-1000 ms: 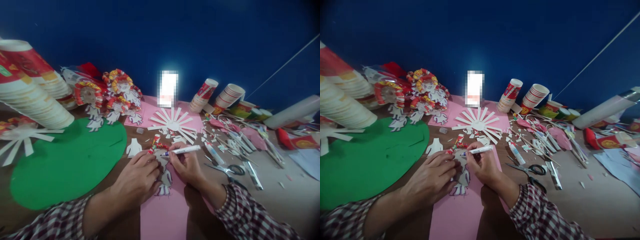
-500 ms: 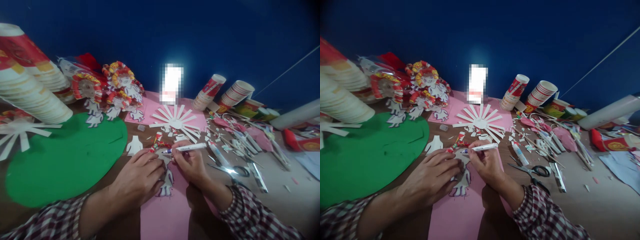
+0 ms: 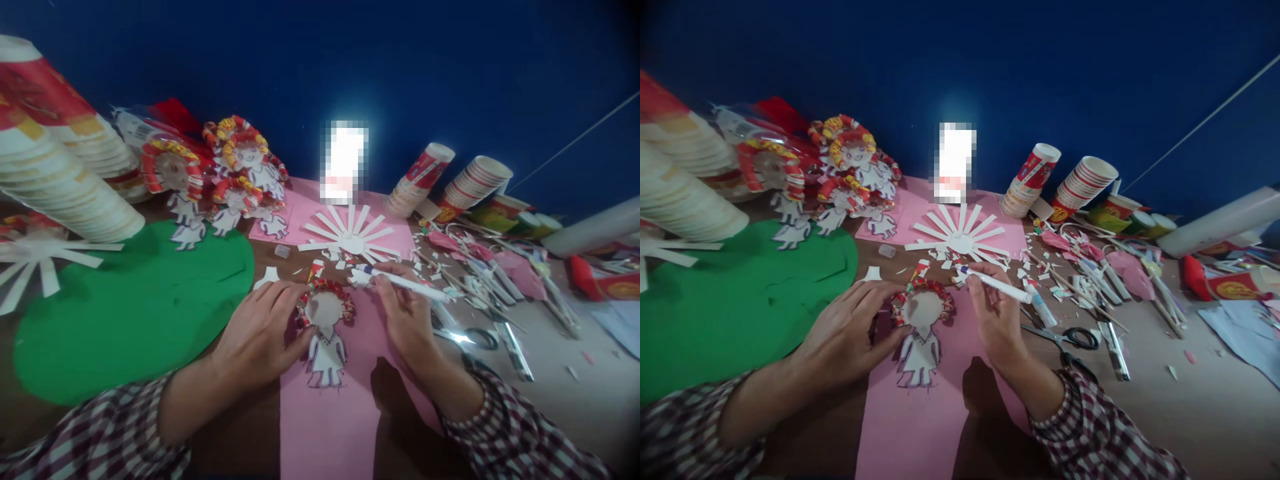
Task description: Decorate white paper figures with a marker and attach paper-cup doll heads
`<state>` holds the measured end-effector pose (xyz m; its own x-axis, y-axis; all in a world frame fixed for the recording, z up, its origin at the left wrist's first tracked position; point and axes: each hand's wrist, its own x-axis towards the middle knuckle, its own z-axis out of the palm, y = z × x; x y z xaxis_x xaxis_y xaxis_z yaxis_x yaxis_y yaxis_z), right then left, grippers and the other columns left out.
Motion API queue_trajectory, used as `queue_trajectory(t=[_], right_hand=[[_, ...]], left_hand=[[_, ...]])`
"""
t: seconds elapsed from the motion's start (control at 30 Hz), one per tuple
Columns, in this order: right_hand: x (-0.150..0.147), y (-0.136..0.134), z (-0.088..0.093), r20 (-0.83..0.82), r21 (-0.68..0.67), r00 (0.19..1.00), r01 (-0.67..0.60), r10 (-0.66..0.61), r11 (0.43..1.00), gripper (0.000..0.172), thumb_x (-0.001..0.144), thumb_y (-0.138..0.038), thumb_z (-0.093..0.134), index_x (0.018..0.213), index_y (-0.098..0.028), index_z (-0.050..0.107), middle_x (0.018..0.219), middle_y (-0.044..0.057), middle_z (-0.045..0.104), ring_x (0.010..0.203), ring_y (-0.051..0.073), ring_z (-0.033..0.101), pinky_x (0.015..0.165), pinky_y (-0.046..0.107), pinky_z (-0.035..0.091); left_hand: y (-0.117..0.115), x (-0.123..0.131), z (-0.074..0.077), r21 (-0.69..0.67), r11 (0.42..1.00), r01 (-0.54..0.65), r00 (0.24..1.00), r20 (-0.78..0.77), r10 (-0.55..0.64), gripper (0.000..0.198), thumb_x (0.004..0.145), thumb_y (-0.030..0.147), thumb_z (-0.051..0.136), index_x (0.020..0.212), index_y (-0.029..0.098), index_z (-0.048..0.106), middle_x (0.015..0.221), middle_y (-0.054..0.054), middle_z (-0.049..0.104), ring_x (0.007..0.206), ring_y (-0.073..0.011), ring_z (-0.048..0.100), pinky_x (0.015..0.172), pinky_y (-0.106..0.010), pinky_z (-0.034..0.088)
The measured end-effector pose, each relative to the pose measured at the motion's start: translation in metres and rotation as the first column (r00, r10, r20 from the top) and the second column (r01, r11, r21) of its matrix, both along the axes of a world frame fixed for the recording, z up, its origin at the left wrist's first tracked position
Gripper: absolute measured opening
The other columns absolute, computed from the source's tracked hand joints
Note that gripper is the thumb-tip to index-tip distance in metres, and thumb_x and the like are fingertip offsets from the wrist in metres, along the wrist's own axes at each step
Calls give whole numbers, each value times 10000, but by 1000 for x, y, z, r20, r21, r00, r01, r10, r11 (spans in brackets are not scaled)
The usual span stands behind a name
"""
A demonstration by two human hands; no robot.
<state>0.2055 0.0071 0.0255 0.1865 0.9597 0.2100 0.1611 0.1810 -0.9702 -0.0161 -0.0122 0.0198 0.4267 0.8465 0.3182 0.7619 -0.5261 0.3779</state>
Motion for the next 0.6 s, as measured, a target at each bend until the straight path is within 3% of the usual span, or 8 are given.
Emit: queue_trajectory(t=[0.1,0.33,0.6], right_hand=[[1,-3,3,-48,-41,997,55,-57,998,185,865,-350,628,995,-220,612,860,15,665,790,150,645,751,297,554],[0,-25,7,-78,-113,996,41,-49,993,166,856,-307,639,1001,-233,602,929,19,681,829,153,651,749,288,547],[-5,-37,6,-152,-144,985,57,-79,988,165,856,-296,641,1008,-237,616,922,19,686,842,154,655,797,298,540]], left_hand=[[1,0,-1,-2,1000,6,1000,18,-6,387,857,324,591,1196,165,493,1079,-94,623,996,-261,577,864,-434,485],[3,1,-3,59,998,31,999,31,-33,430,849,332,611,1222,160,484,1198,-115,589,1102,-270,540,949,-438,460],[1,1,-2,66,995,70,997,29,-72,409,862,315,586,1227,158,488,1190,-113,588,1099,-263,536,950,-431,458]])
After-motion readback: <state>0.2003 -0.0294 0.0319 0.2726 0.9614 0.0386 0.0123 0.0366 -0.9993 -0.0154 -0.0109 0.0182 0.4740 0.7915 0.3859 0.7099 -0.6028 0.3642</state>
